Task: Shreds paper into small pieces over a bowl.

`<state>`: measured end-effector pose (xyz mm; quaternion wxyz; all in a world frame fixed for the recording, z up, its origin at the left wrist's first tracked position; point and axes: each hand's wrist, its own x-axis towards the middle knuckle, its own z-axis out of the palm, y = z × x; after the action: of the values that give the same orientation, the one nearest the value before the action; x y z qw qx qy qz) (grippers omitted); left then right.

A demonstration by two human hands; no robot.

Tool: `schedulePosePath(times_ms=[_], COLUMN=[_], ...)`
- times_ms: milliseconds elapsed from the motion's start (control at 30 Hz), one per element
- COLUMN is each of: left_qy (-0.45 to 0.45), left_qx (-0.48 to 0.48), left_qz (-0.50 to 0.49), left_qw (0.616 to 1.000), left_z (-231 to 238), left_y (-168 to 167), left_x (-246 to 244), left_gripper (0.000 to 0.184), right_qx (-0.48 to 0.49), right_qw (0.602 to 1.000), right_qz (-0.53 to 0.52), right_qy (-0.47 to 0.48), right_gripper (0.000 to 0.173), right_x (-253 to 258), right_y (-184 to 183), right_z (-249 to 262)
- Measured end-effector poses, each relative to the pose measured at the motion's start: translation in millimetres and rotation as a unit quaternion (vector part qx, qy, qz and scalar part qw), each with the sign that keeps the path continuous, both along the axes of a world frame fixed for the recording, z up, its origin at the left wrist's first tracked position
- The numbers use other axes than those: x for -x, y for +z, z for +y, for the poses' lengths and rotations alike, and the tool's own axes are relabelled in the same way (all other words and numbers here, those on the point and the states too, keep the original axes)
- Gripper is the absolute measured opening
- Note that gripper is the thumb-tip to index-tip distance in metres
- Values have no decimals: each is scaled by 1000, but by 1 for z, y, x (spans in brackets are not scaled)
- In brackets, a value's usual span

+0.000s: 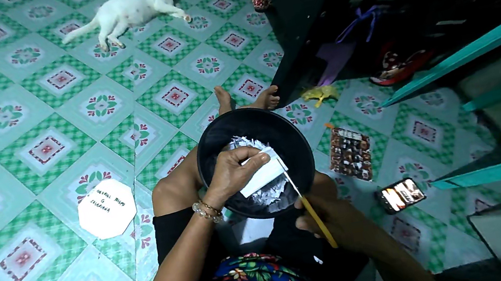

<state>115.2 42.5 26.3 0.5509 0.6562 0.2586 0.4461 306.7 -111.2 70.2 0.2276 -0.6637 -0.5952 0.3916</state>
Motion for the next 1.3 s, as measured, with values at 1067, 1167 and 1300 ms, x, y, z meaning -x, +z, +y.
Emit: schedulePosePath(times_ms=[1067,1167,1300], left_qy=[-54,-54,-51], left_qx=[26,37,50], left_qz=[26,22,28], left_qw=[998,998,997], left_z=[2,1,2], left_y=[2,2,2], left_x=[2,1,2], left_gripper=[13,13,15], right_qx=[-15,-11,-20], right_qw=[999,999,999], right_qz=[9,9,1], right_qy=[-31,-39,-44], right_gripper=[47,45,41], right_x=[9,11,13], right_y=[-7,-8,-7], right_z=[1,2,2])
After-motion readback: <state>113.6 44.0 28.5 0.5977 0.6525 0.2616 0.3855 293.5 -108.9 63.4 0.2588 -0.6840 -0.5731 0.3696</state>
